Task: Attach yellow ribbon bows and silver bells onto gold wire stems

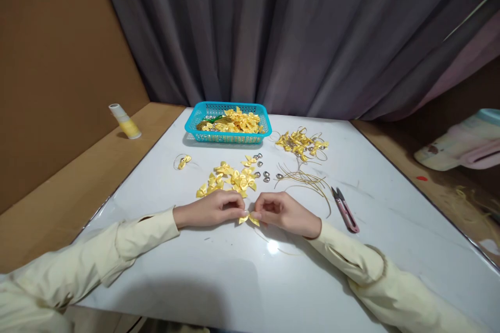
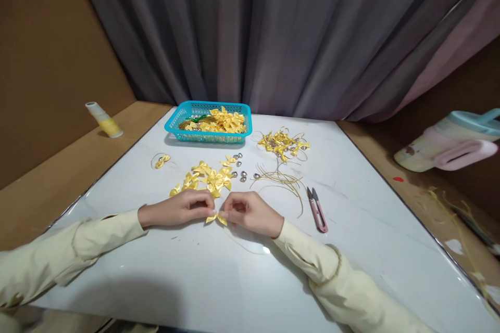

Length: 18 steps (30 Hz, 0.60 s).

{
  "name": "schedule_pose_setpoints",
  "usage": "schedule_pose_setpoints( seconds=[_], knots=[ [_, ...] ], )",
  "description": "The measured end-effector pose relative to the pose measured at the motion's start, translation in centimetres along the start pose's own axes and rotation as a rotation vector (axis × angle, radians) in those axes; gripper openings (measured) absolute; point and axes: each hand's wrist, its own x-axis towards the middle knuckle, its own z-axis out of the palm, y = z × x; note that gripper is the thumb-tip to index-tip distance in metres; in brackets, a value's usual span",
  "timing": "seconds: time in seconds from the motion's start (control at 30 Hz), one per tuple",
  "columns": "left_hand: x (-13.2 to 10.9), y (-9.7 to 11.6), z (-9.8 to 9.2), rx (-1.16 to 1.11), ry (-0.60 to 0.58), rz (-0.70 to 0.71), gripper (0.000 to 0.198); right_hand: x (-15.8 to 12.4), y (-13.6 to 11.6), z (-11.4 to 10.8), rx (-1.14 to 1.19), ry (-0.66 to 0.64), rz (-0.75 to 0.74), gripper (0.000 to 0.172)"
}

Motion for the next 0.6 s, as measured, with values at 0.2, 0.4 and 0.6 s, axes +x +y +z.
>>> schedule_pose_setpoints(
  seconds=[0.2,0.4,0.6],
  knots=[
    [0.08,-0.18,-0.06,0.036,0.003,0.013,0.024,0.12,0.35,0.43,0.167,0.000,0.025,0.039],
    [0.09,-0.46,-0.38,0.093,-0.024,0.045,0.019,0.16,0.75,0.70,0.224,-0.014,-0.029,0.040],
    [0.12,-0.33,-0.27,0.130,-0.034,0.064,0.021,-0.06,1.01,0.55,0.141,0.001,-0.096,0.037]
  ],
)
